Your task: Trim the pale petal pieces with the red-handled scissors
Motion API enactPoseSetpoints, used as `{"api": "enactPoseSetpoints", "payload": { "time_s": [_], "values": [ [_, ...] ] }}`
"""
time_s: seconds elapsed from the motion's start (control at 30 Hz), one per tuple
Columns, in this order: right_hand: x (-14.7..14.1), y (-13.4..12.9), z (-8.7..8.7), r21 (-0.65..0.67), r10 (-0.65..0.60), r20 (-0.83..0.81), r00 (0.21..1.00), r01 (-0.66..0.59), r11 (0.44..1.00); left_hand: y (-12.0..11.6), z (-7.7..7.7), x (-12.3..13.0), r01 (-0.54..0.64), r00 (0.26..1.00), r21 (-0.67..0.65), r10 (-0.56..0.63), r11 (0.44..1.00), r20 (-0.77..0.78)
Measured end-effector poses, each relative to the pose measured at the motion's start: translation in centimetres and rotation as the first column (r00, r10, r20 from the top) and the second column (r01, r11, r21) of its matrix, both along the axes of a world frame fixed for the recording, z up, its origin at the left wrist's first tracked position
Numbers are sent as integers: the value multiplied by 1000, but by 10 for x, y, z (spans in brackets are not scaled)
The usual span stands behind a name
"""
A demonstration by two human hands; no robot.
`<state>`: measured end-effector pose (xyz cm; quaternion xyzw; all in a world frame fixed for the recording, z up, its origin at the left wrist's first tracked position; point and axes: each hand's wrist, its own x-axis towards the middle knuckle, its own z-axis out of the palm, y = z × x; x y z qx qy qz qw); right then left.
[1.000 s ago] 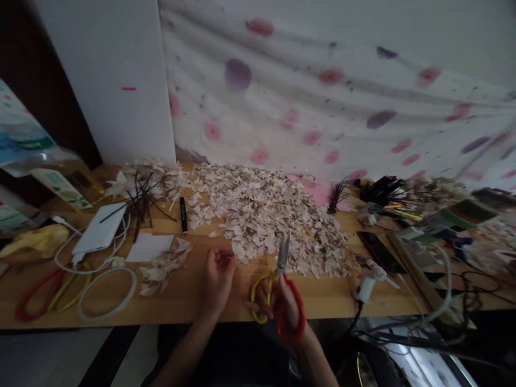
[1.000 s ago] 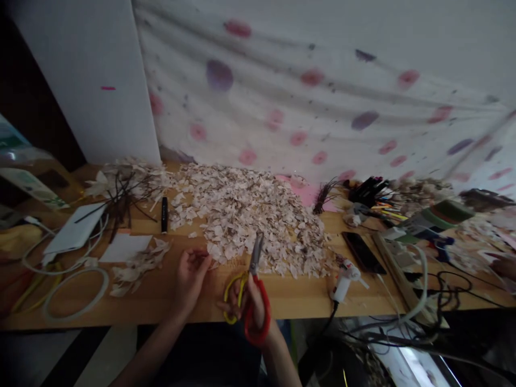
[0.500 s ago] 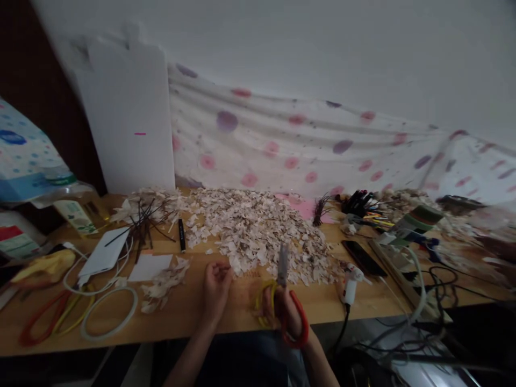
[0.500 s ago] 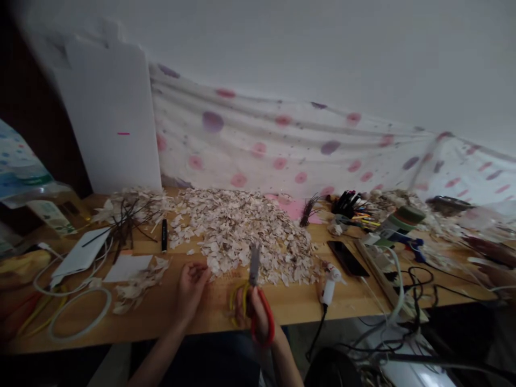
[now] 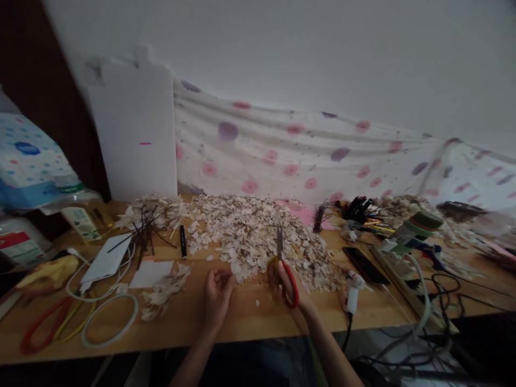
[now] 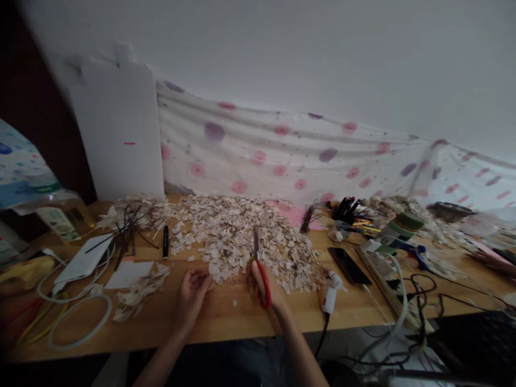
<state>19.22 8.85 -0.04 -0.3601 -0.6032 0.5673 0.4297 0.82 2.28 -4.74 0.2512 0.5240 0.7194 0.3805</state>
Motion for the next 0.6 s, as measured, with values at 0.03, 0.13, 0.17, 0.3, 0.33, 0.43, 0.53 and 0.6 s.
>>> {"api": "enactPoseSetpoints", "payload": {
  "time_s": [0.03,0.13,0.17,0.3,0.33,0.43,0.53,0.6],
  "values": [
    [-4,-4,-4,-3,-24,-17,1000,24,1000,0,1,1,10,1000,7,-10,1000,9],
    [-17,-22,-21,-40,-104,-58,993,101,994,-3,3,3,67,997,15,-68,998,32],
    [-22,-28,-27,-62,-133,-77,988,128,990,-6,3,5,98,994,10,-99,995,39],
    [-35,-46,-40,-168,-185,-145,972,160,973,-15,4,13,248,961,23,-249,969,124],
    [-38,-48,-41,-191,-192,-155,969,161,968,-16,4,16,263,952,38,-266,964,152],
    [-42,-52,-42,-239,-248,-179,952,202,950,-16,7,21,262,937,56,-268,964,223],
    [-45,-51,-42,-248,-309,-207,928,256,934,-13,10,25,304,912,26,-299,952,279],
    [-47,-50,-42,-245,-329,-226,917,274,930,-12,12,26,346,897,-14,-326,938,299]
  ]
}}
